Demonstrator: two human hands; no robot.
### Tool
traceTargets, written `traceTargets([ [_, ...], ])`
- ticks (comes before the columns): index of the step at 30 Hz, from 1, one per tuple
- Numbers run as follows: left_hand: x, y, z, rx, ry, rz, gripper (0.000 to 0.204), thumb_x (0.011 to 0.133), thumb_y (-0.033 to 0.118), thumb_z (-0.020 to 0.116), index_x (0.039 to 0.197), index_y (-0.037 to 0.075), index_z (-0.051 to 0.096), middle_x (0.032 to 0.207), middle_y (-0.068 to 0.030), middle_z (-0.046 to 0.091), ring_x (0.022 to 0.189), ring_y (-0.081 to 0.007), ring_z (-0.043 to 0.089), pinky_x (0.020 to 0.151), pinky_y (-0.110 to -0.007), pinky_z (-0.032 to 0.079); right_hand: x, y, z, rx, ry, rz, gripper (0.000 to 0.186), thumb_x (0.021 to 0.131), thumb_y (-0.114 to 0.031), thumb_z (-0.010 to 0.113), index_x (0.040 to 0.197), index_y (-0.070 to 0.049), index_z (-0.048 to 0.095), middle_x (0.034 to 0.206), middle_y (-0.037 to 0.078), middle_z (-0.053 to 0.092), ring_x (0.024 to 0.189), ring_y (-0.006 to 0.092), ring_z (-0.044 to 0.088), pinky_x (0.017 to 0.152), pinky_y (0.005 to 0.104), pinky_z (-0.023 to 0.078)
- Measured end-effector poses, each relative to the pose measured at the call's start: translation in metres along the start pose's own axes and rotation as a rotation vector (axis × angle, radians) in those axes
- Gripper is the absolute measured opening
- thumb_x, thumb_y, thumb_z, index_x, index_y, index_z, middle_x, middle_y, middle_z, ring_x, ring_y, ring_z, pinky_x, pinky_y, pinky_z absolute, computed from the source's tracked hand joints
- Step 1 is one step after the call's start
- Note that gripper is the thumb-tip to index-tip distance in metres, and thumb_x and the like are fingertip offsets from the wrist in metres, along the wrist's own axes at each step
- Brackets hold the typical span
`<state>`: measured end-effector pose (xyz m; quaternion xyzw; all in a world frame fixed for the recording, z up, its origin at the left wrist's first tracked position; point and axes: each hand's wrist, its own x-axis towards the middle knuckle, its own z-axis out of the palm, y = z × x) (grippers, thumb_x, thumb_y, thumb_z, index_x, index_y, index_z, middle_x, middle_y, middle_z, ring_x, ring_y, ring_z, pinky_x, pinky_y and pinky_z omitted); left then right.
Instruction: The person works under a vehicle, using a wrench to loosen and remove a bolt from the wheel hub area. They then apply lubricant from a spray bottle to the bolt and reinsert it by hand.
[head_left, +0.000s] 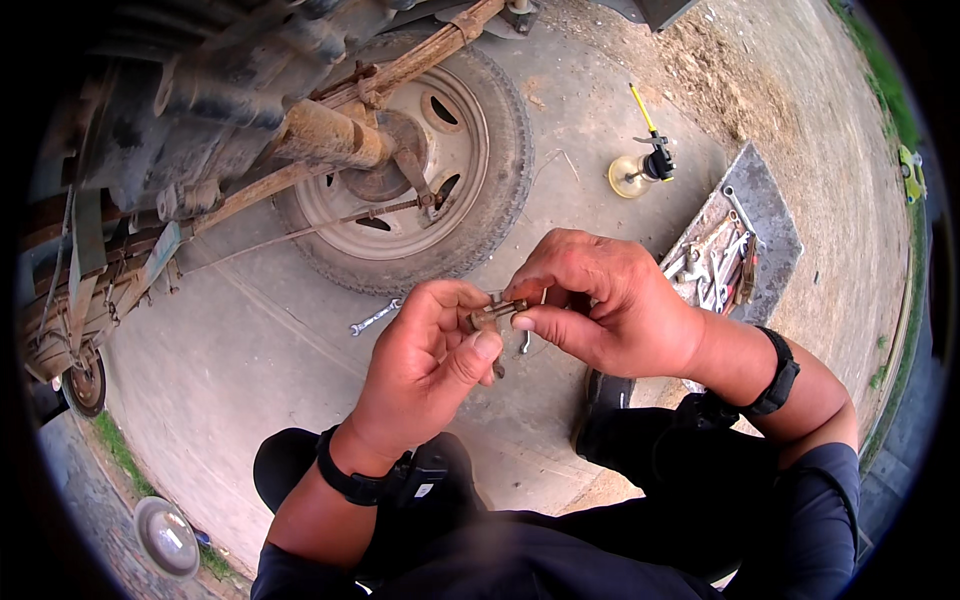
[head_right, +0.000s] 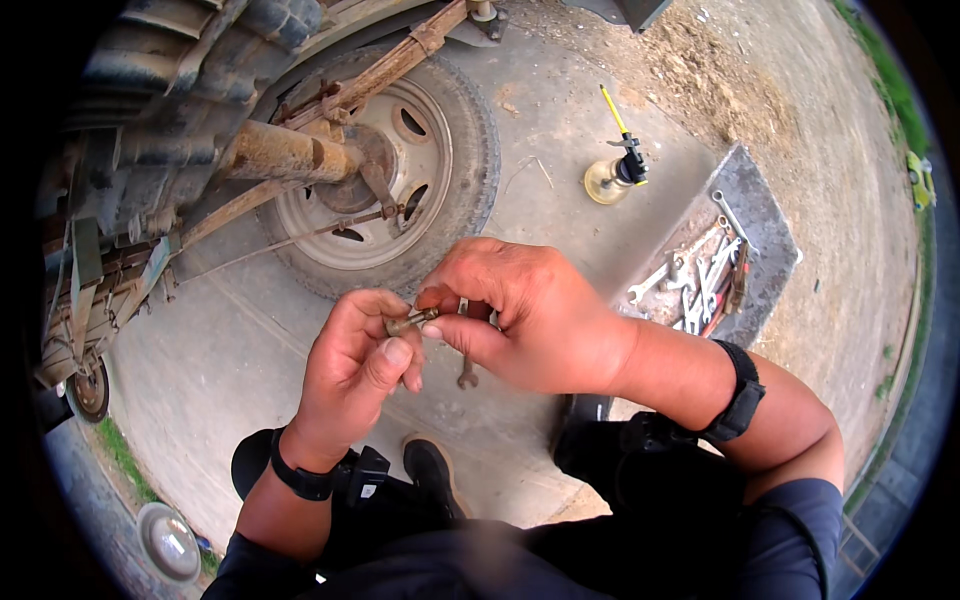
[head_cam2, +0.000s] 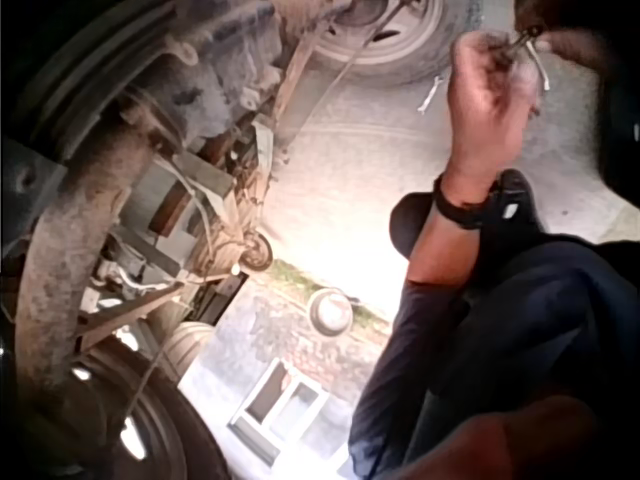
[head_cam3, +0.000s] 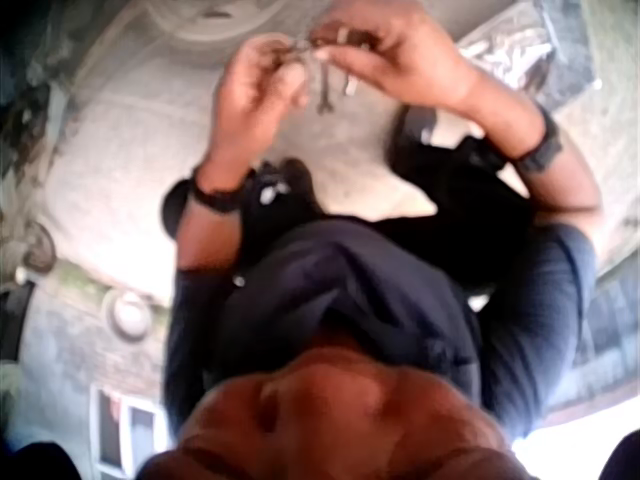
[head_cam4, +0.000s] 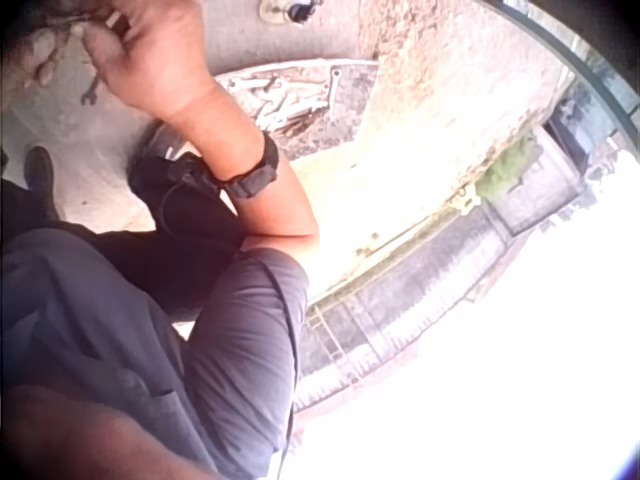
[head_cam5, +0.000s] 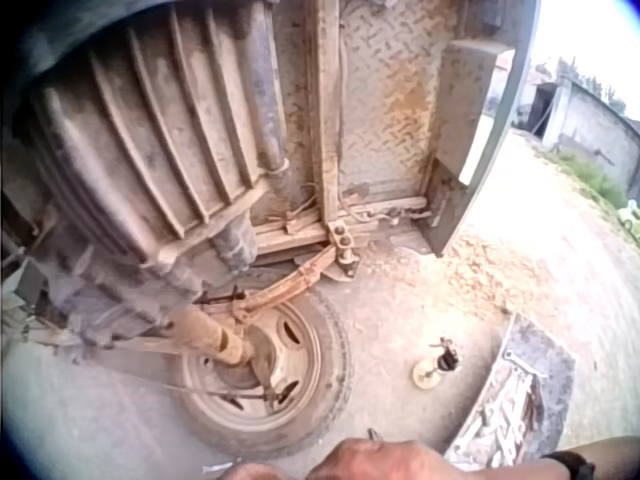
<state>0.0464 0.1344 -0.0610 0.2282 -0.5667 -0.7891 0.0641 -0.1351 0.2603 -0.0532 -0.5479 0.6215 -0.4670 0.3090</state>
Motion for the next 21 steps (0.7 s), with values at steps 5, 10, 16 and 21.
traceTargets([
  [5, -0.001, 0.003, -0.014, 0.019, -0.08, -0.089, 0.021, 0.106, 0.021, 0.049, 0.106, 0.001, 0.053, 0.08, -0.0038, 0.059, 0.065, -0.0074, 0.054, 0.061, -0.023, 0.046, 0.0, -0.001, 0.0, 0.01, -0.007, -0.004, 0.02, 0.084, -0.003, 0.076, 0.102, -0.004, 0.068, 0.091, 0.008, 0.068, 0.081, 0.0234, 0.065, 0.066, 0.0324, 0.053],
  [10, 0.001, 0.014, -0.009, -0.149, -0.047, -0.262, 0.014, 0.104, 0.016, 0.053, 0.104, 0.001, 0.053, 0.079, -0.0035, 0.058, 0.064, -0.0068, 0.052, 0.062, -0.023, 0.046, 0.001, 0.002, 0.003, 0.016, -0.006, -0.011, 0.02, 0.084, -0.003, 0.076, 0.101, -0.004, 0.067, 0.09, 0.008, 0.068, 0.082, 0.0241, 0.065, 0.068, 0.0333, 0.052],
  [16, 0.002, 0.006, -0.006, -0.027, -0.043, -0.044, 0.021, 0.107, 0.022, 0.046, 0.102, 0.002, 0.052, 0.08, -0.0029, 0.057, 0.065, -0.0067, 0.051, 0.059, -0.021, 0.043, 0.002, 0.003, 0.001, 0.006, -0.004, -0.022, 0.018, 0.084, -0.004, 0.076, 0.1, -0.005, 0.067, 0.089, 0.008, 0.068, 0.081, 0.024, 0.065, 0.067, 0.0327, 0.052],
  [21, 0.0, 0.0, -0.025, -0.12, -0.14, -0.227, 0.02, 0.106, 0.022, 0.048, 0.11, 0.002, 0.049, 0.086, -0.004, 0.058, 0.068, -0.0068, 0.051, 0.06, -0.022, 0.043, 0.002, 0.0, 0.004, 0.016, 0.021, 0.005, 0.018, 0.079, -0.005, 0.075, 0.095, -0.005, 0.067, 0.087, 0.008, 0.067, 0.082, 0.0276, 0.065, 0.071, 0.0349, 0.053],
])
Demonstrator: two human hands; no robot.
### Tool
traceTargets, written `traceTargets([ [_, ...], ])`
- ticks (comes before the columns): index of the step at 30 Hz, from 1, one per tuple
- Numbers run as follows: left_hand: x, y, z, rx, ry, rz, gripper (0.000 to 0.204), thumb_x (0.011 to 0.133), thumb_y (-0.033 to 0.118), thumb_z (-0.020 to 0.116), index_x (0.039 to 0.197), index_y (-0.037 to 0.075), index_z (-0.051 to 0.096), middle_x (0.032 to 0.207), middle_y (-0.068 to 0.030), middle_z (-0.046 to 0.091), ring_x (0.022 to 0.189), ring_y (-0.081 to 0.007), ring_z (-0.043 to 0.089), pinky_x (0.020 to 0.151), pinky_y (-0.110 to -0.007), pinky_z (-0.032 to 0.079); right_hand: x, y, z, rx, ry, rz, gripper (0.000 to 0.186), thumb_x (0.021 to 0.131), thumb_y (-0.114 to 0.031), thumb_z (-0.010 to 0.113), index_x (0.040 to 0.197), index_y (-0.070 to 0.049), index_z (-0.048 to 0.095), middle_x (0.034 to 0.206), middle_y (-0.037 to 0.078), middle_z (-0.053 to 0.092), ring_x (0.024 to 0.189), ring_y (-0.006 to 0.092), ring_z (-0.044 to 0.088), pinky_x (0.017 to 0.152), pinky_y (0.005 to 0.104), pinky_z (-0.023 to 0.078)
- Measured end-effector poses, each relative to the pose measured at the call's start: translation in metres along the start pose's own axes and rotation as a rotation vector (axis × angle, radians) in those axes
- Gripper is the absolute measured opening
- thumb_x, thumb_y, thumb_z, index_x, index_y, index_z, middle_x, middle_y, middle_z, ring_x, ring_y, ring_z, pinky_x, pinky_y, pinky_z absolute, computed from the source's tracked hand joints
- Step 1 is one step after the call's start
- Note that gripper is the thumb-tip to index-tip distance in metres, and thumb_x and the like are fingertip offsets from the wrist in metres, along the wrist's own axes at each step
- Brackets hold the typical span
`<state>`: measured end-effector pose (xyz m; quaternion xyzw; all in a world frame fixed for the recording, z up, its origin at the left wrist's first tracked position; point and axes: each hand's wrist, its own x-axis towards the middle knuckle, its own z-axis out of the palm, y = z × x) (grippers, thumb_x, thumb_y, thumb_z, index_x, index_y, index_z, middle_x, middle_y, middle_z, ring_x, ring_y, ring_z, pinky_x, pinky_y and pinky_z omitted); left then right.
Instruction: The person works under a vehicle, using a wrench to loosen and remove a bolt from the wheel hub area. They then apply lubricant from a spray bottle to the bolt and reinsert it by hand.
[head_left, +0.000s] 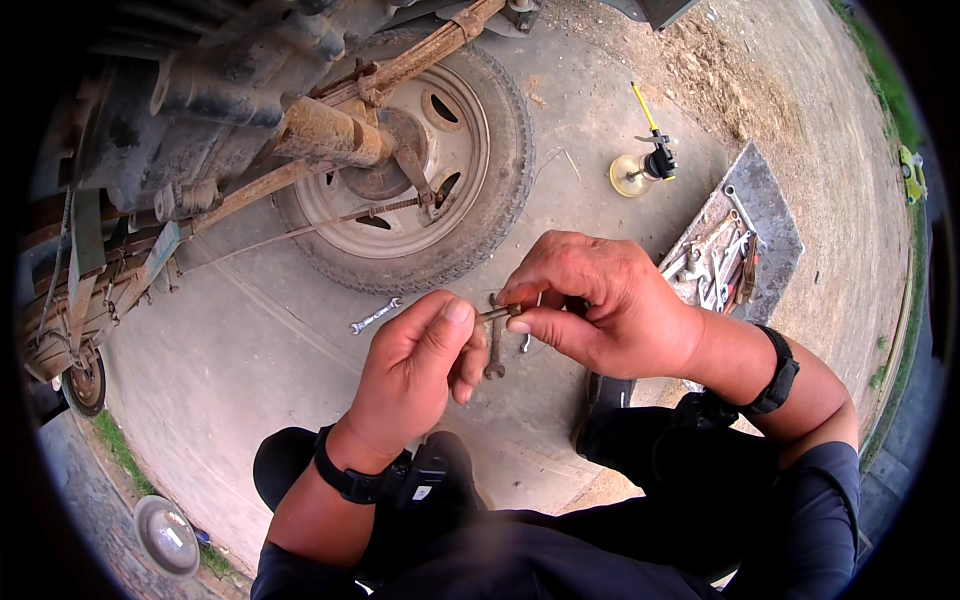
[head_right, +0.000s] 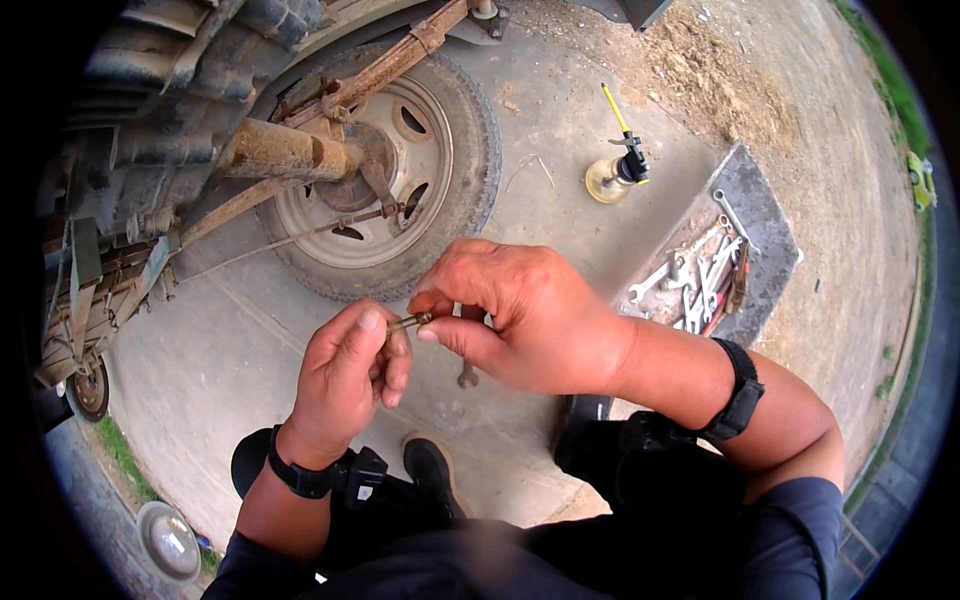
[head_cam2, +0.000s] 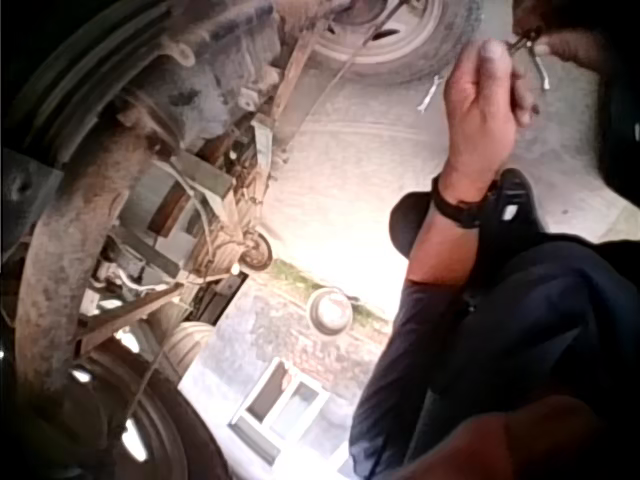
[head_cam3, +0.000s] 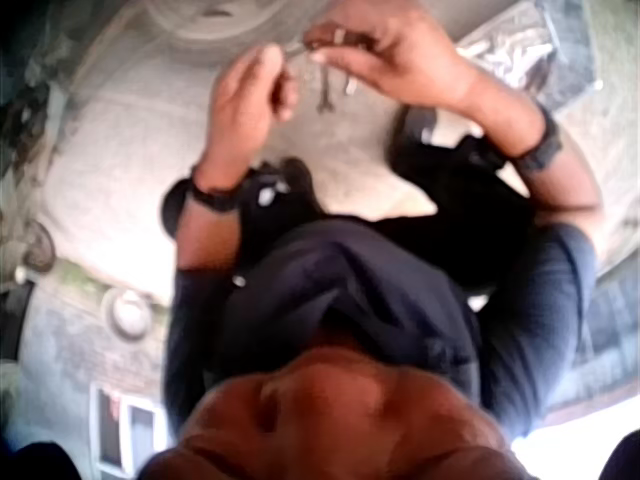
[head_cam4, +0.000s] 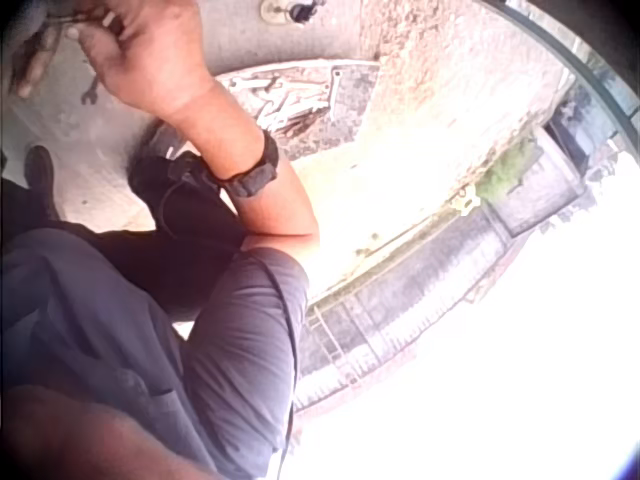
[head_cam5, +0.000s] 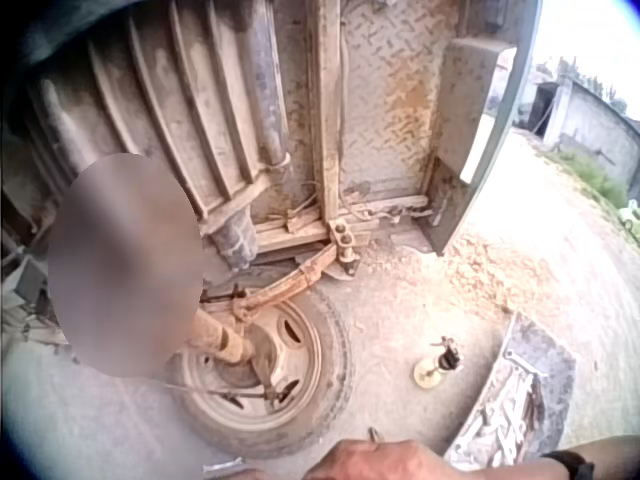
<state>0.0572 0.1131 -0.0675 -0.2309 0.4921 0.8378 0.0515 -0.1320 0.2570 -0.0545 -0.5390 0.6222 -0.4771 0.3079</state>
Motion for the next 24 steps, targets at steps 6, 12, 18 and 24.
traceTargets([
  [6, 0.003, 0.005, 0.02, 0.066, 0.118, 0.16, 0.022, 0.107, 0.024, 0.045, 0.106, 0.003, 0.05, 0.083, -0.0041, 0.058, 0.067, -0.0068, 0.051, 0.061, -0.021, 0.043, 0.001, 0.0, -0.002, -0.009, -0.009, 0.018, 0.018, 0.079, -0.005, 0.074, 0.096, -0.005, 0.067, 0.088, 0.009, 0.067, 0.083, 0.0287, 0.065, 0.071, 0.0352, 0.053],
  [12, 0.004, 0.005, 0.015, 0.045, 0.098, 0.061, 0.026, 0.108, 0.027, 0.043, 0.101, 0.004, 0.052, 0.078, -0.0038, 0.058, 0.062, -0.0072, 0.05, 0.058, -0.021, 0.041, 0.0, 0.0, -0.002, -0.003, 0.003, -0.007, 0.019, 0.079, -0.005, 0.075, 0.097, -0.005, 0.067, 0.088, 0.009, 0.067, 0.082, 0.0287, 0.065, 0.07, 0.0353, 0.054],
  [18, 0.004, 0.004, 0.008, -0.155, 0.118, -0.112, 0.033, 0.108, 0.033, 0.04, 0.097, 0.005, 0.053, 0.073, -0.0035, 0.056, 0.056, -0.008, 0.049, 0.053, -0.022, 0.04, 0.002, 0.002, -0.008, -0.069, -0.002, -0.074, 0.021, 0.081, -0.003, 0.075, 0.101, -0.004, 0.068, 0.09, 0.009, 0.067, 0.082, 0.0268, 0.066, 0.068, 0.0337, 0.053],
  [24, 0.006, 0.002, 0.017, 0.018, 0.211, 0.121, 0.026, 0.106, 0.028, 0.047, 0.101, 0.003, 0.052, 0.077, -0.0033, 0.058, 0.058, -0.0073, 0.05, 0.055, -0.022, 0.043, -0.001, -0.002, -0.005, -0.111, -0.059, 0.017, 0.024, 0.08, 0.002, 0.071, 0.102, -0.006, 0.067, 0.09, 0.009, 0.067, 0.081, 0.0257, 0.066, 0.066, 0.0335, 0.054],
])
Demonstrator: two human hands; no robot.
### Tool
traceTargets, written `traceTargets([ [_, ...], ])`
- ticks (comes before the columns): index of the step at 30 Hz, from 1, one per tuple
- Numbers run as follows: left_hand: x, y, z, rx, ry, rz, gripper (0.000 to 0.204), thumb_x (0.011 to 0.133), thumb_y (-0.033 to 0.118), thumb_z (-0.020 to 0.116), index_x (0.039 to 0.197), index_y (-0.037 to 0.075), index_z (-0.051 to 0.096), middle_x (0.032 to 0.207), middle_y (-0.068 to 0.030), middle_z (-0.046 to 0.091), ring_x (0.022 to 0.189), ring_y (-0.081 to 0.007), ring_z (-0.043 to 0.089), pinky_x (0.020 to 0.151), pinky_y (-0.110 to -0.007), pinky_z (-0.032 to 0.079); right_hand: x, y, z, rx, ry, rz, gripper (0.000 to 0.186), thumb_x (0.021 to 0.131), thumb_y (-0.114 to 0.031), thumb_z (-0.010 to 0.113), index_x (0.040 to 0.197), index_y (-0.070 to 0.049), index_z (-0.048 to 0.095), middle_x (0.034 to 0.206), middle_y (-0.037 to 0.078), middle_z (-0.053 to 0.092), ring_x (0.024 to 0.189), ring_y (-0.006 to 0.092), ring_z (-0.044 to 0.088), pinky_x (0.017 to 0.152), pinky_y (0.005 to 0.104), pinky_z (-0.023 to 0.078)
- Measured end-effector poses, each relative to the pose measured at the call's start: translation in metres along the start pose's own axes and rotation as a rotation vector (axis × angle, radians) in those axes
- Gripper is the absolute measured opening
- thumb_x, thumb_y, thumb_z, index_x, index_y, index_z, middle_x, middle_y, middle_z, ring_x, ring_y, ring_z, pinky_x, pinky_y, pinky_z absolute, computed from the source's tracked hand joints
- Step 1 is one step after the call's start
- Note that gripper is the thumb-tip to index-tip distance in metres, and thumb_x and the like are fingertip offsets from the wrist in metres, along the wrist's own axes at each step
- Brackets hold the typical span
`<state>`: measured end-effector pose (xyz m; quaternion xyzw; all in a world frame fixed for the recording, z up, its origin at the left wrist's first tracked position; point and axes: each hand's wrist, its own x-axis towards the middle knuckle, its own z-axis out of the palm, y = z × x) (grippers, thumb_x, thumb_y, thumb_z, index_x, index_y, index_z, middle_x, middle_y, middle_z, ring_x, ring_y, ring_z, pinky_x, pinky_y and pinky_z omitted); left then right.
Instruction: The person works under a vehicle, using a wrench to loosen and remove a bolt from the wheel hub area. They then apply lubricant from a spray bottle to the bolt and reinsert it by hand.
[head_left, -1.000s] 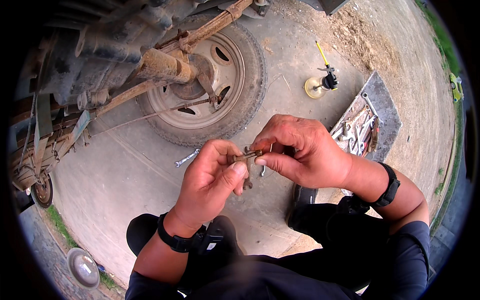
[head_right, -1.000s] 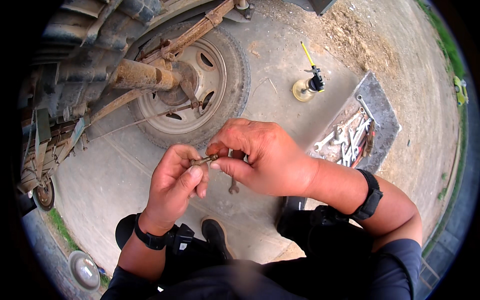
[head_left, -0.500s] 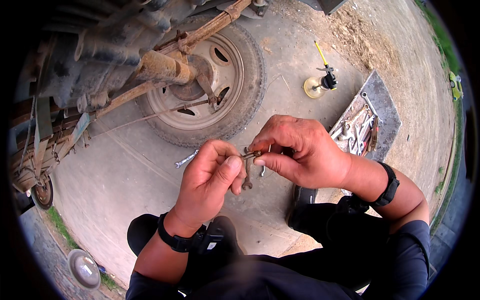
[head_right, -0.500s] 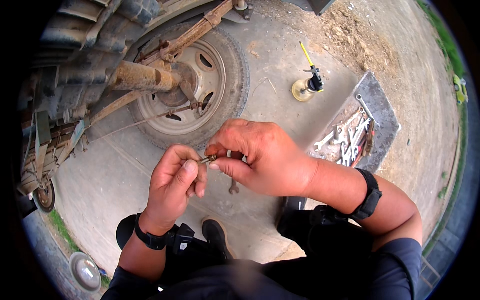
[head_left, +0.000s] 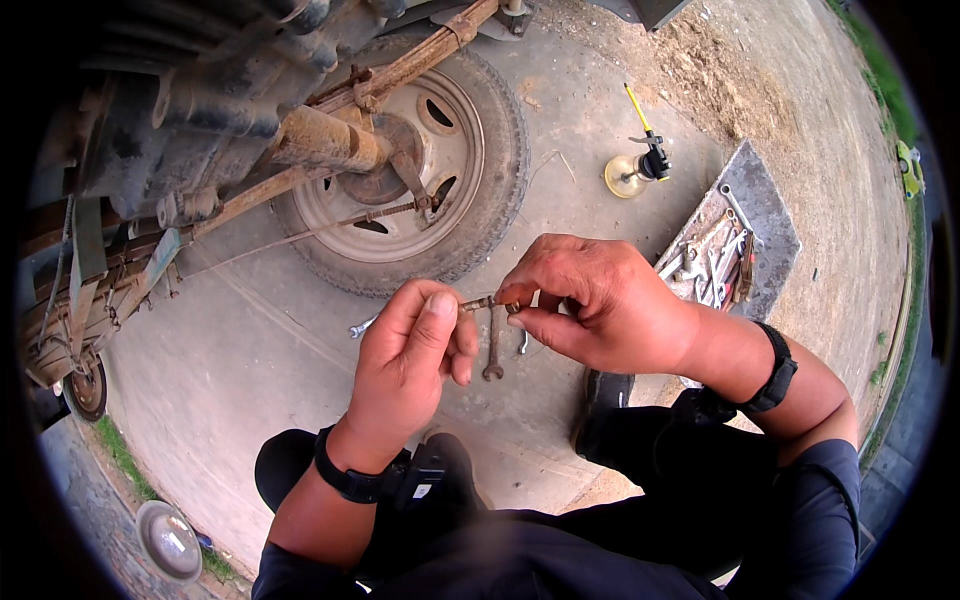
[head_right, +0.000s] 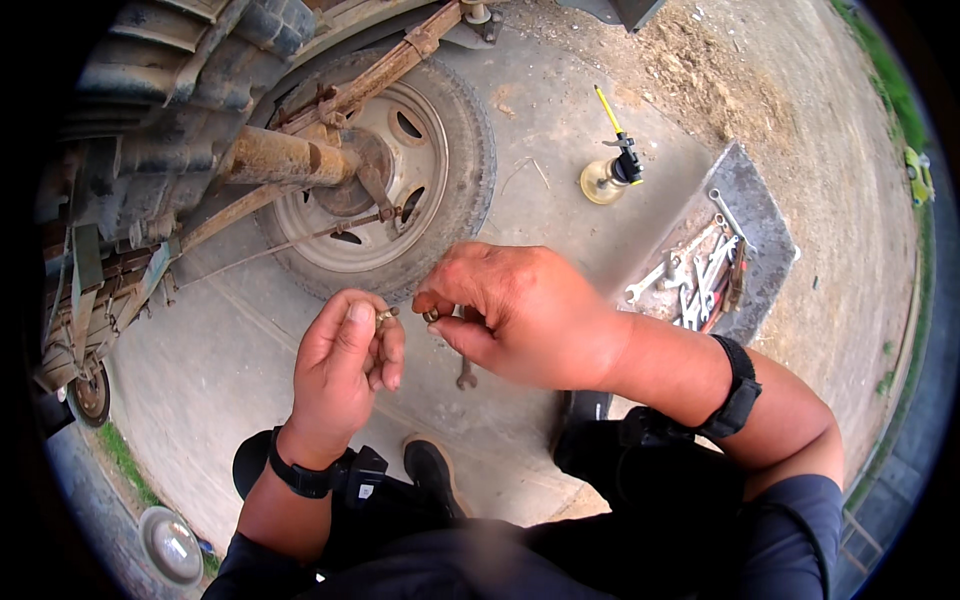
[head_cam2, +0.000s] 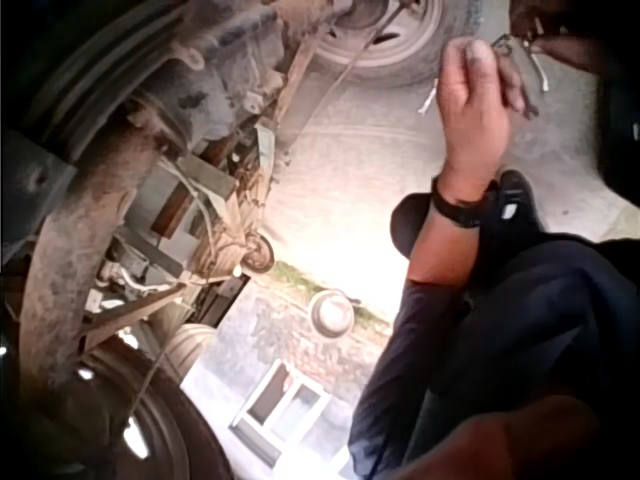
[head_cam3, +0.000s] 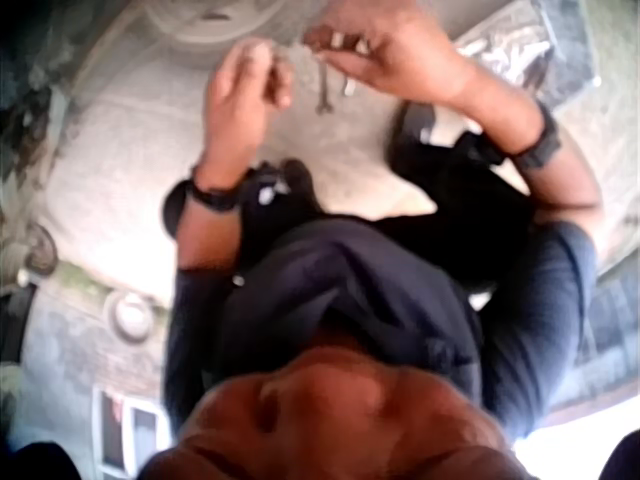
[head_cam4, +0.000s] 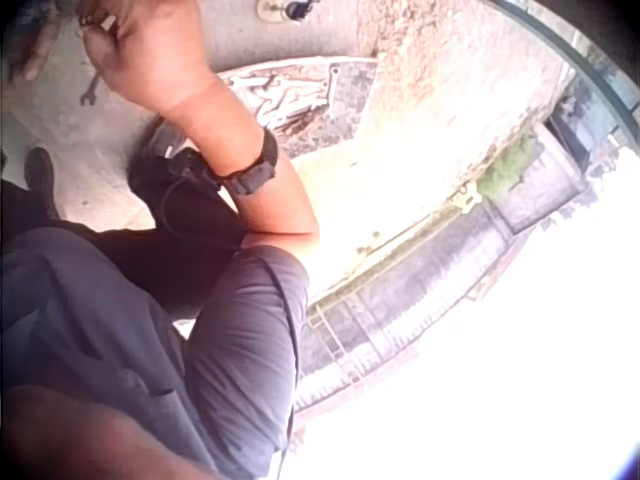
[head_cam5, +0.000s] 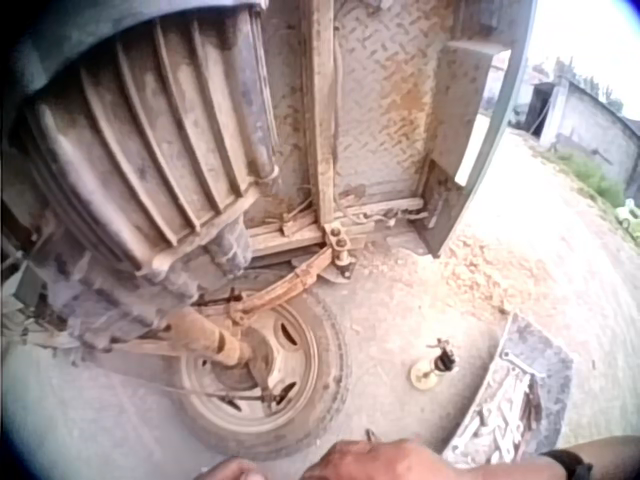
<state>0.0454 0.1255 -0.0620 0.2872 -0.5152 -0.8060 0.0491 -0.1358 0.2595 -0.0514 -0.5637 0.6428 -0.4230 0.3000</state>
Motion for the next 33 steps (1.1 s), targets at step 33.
traceTargets([
  [33, -0.005, -0.009, 0.009, -0.206, 0.003, -0.176, 0.029, 0.106, 0.033, 0.047, 0.096, 0.007, 0.054, 0.072, -0.0032, 0.054, 0.054, -0.0091, 0.044, 0.049, -0.021, 0.035, -0.001, -0.003, 0.003, 0.004, 0.089, -0.047, 0.023, 0.072, -0.002, 0.075, 0.093, -0.006, 0.067, 0.089, 0.008, 0.067, 0.081, 0.0274, 0.067, 0.066, 0.0358, 0.056],
])
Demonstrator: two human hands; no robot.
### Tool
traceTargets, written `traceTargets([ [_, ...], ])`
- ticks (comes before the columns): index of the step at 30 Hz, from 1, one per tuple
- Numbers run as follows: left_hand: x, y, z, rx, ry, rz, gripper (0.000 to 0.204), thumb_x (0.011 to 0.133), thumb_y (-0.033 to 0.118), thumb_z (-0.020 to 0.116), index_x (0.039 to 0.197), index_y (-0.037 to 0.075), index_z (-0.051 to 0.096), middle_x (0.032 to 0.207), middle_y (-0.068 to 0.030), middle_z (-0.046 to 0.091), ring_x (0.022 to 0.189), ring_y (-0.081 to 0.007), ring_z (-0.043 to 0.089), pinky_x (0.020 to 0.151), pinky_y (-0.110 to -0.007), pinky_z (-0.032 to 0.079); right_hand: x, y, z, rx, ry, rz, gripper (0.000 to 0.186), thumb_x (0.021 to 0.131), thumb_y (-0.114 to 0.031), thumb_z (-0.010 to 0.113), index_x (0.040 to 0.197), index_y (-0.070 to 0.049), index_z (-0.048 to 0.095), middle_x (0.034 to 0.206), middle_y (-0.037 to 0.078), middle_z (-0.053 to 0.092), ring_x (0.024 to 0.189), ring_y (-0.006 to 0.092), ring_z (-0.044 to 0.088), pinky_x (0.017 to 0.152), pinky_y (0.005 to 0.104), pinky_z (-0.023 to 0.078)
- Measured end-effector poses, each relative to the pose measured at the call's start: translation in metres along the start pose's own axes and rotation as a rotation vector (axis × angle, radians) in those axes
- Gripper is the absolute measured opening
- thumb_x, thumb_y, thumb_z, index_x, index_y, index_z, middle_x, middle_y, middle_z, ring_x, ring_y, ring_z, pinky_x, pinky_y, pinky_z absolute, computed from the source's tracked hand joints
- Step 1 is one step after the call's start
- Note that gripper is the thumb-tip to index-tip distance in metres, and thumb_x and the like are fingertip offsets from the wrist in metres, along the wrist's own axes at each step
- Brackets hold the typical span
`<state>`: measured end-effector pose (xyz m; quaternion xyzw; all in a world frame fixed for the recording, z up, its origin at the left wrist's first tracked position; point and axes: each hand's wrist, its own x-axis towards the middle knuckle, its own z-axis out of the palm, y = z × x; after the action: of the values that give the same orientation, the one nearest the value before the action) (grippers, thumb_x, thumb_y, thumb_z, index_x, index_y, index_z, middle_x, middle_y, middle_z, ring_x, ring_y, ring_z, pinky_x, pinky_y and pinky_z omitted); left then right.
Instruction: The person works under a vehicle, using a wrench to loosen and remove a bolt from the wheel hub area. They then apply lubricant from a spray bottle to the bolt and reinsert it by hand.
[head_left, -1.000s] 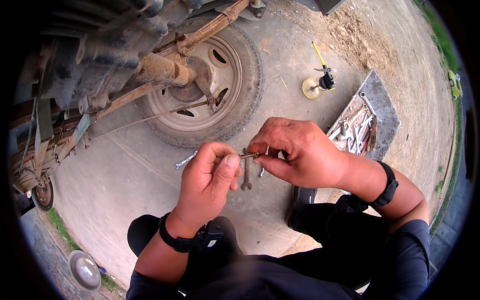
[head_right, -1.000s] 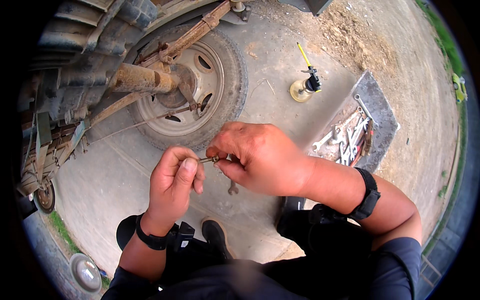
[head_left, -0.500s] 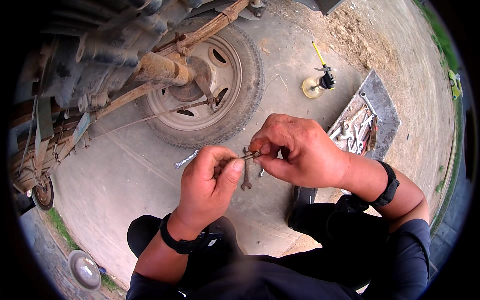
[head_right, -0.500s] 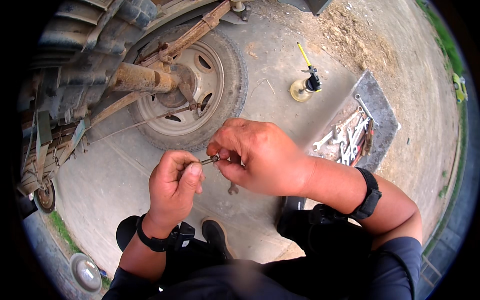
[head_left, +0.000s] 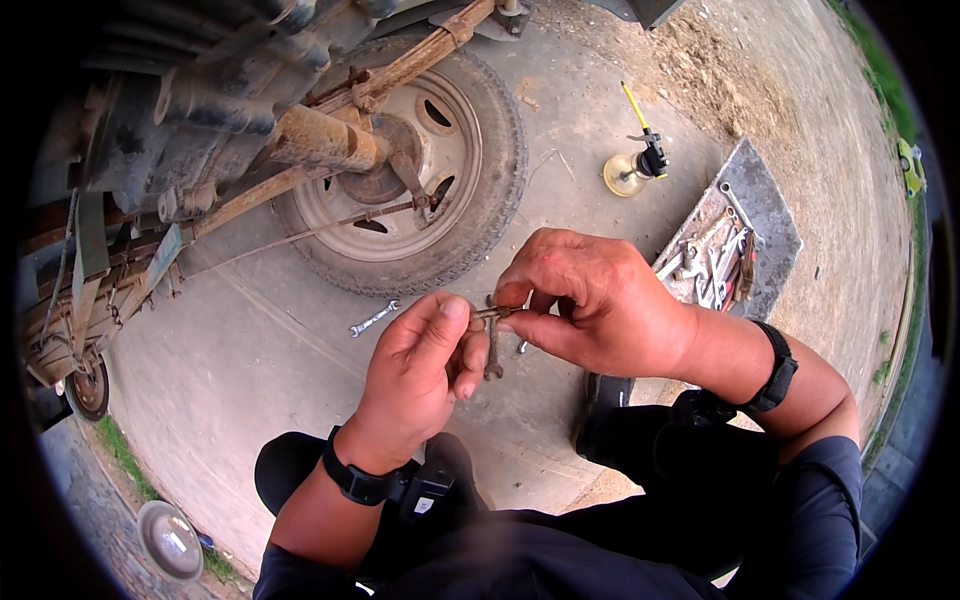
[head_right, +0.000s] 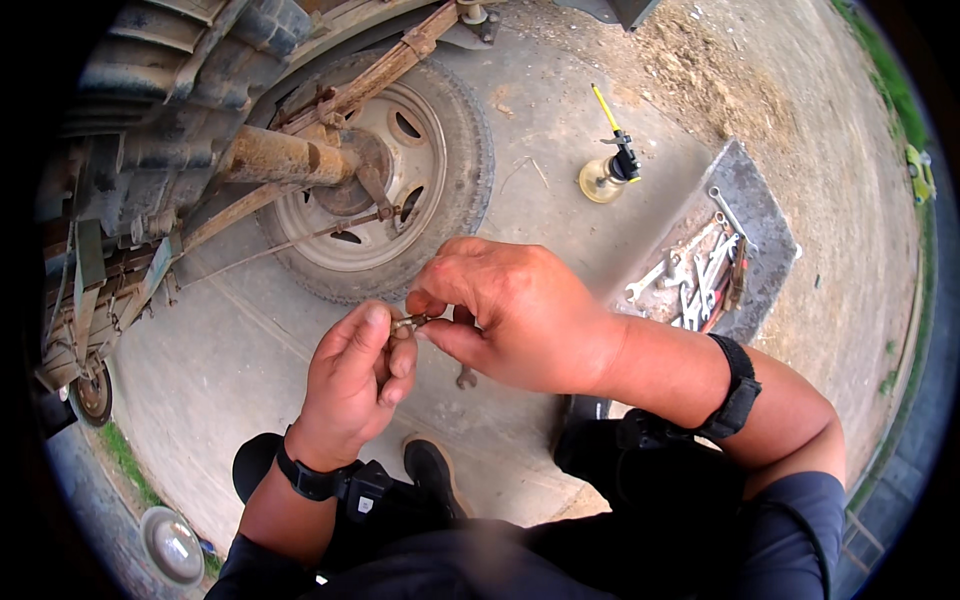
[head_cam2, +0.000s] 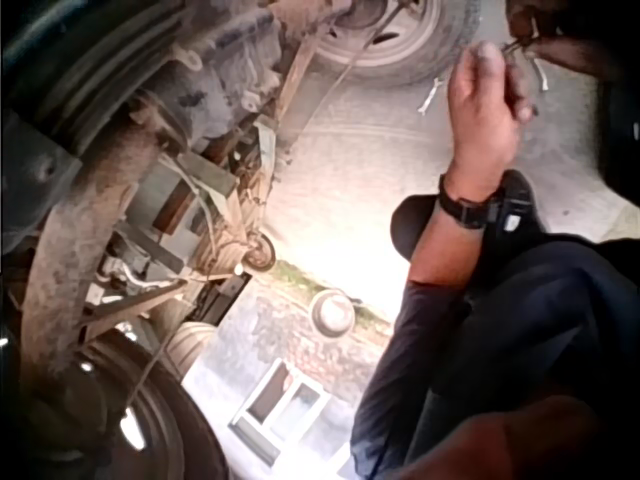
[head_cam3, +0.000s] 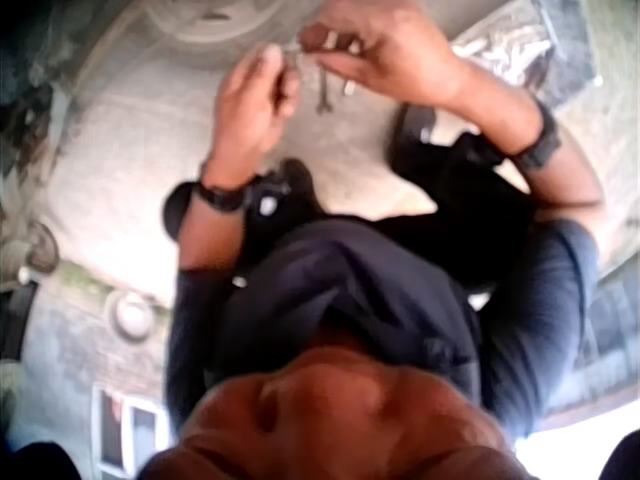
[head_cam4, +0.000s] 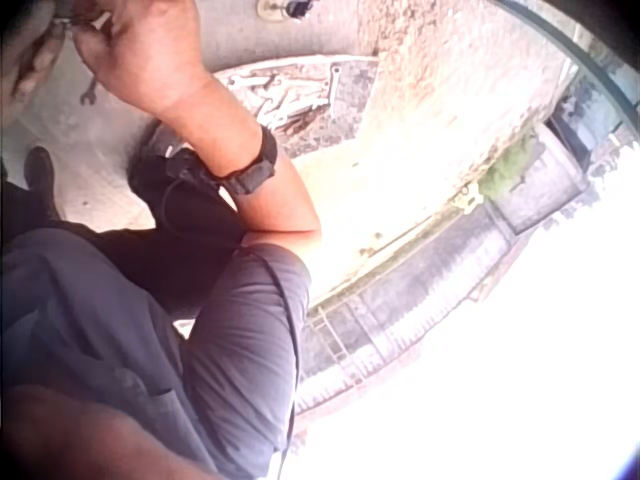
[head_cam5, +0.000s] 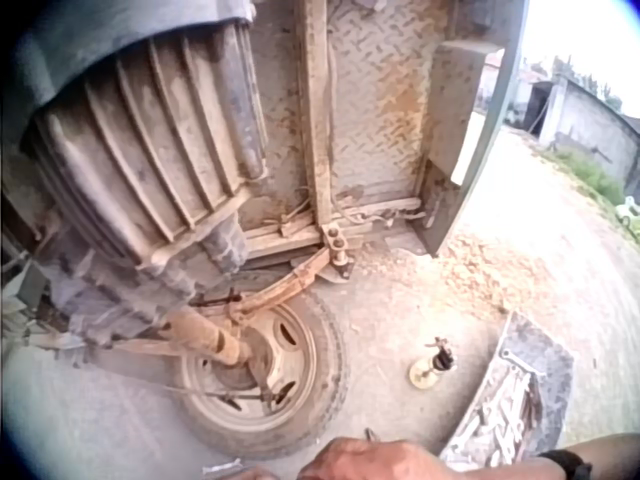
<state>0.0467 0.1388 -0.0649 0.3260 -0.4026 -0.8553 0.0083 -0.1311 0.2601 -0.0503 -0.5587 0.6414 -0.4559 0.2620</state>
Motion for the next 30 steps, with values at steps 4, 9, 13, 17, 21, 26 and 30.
traceTargets([
  [4, -0.0003, -0.0018, -0.0008, -0.084, -0.002, -0.051, 0.03, 0.106, 0.034, 0.048, 0.095, 0.007, 0.055, 0.07, -0.0031, 0.053, 0.053, -0.0096, 0.044, 0.048, -0.021, 0.035, -0.0016, -0.0004, 0.001, 0.019, -0.002, 0.0, 0.025, 0.071, -0.002, 0.076, 0.093, -0.007, 0.066, 0.089, 0.008, 0.066, 0.08, 0.0285, 0.067, 0.066, 0.0369, 0.055],
  [9, -0.0016, -0.0003, 0.0003, -0.079, 0.009, -0.018, 0.029, 0.106, 0.031, 0.049, 0.091, 0.006, 0.053, 0.071, -0.0034, 0.055, 0.054, -0.0086, 0.046, 0.051, -0.022, 0.038, -0.003, -0.0005, 0.0004, -0.046, -0.005, -0.043, 0.024, 0.073, -0.005, 0.075, 0.094, -0.009, 0.065, 0.088, 0.008, 0.065, 0.077, 0.0296, 0.067, 0.064, 0.0381, 0.054],
  [13, -0.0025, -0.0011, 0.0005, 0.026, 0.028, 0.071, 0.027, 0.105, 0.03, 0.052, 0.092, 0.006, 0.052, 0.071, -0.0029, 0.055, 0.055, -0.0078, 0.047, 0.051, -0.022, 0.039, -0.0031, -0.0021, -0.0004, -0.128, -0.021, -0.052, 0.024, 0.074, -0.008, 0.075, 0.094, -0.01, 0.064, 0.087, 0.007, 0.064, 0.075, 0.0303, 0.066, 0.061, 0.0396, 0.054],
  [17, -0.003, -0.0005, 0.0, 0.073, 0.009, 0.099, 0.026, 0.105, 0.028, 0.053, 0.092, 0.006, 0.051, 0.072, -0.0025, 0.056, 0.056, -0.0073, 0.048, 0.052, -0.022, 0.04, -0.0038, -0.0035, -0.002, -0.198, -0.04, -0.039, 0.023, 0.074, -0.01, 0.076, 0.094, -0.01, 0.063, 0.087, 0.006, 0.063, 0.074, 0.0305, 0.066, 0.06, 0.0404, 0.054],
  [21, -0.0016, -0.0009, -0.001, 0.057, -0.014, 0.118, 0.024, 0.105, 0.026, 0.053, 0.093, 0.006, 0.051, 0.073, -0.0023, 0.056, 0.057, -0.0071, 0.048, 0.053, -0.022, 0.04, -0.0038, -0.0012, -0.0023, -0.19, -0.041, -0.03, 0.022, 0.075, -0.011, 0.075, 0.094, -0.01, 0.064, 0.088, 0.006, 0.064, 0.074, 0.0301, 0.066, 0.061, 0.04, 0.054],
  [26, 0.0003, 0.0, -0.0019, 0.06, -0.027, 0.125, 0.022, 0.105, 0.025, 0.053, 0.094, 0.005, 0.051, 0.073, -0.0024, 0.056, 0.058, -0.0069, 0.048, 0.054, -0.021, 0.041, -0.0016, 0.0009, -0.0056, -0.118, -0.055, -0.022, 0.021, 0.078, -0.005, 0.077, 0.096, -0.007, 0.066, 0.084, 0.009, 0.065, 0.076, 0.0282, 0.066, 0.063, 0.0362, 0.053],
  [30, 0.0011, 0.0006, -0.004, 0.134, -0.041, 0.175, 0.021, 0.105, 0.023, 0.053, 0.097, 0.003, 0.052, 0.074, -0.0024, 0.057, 0.059, -0.0064, 0.049, 0.055, -0.021, 0.042, -0.0014, 0.0023, -0.0062, -0.107, -0.074, -0.019, 0.02, 0.081, -0.008, 0.077, 0.097, -0.006, 0.066, 0.085, 0.01, 0.065, 0.078, 0.0292, 0.066, 0.065, 0.0372, 0.053],
])
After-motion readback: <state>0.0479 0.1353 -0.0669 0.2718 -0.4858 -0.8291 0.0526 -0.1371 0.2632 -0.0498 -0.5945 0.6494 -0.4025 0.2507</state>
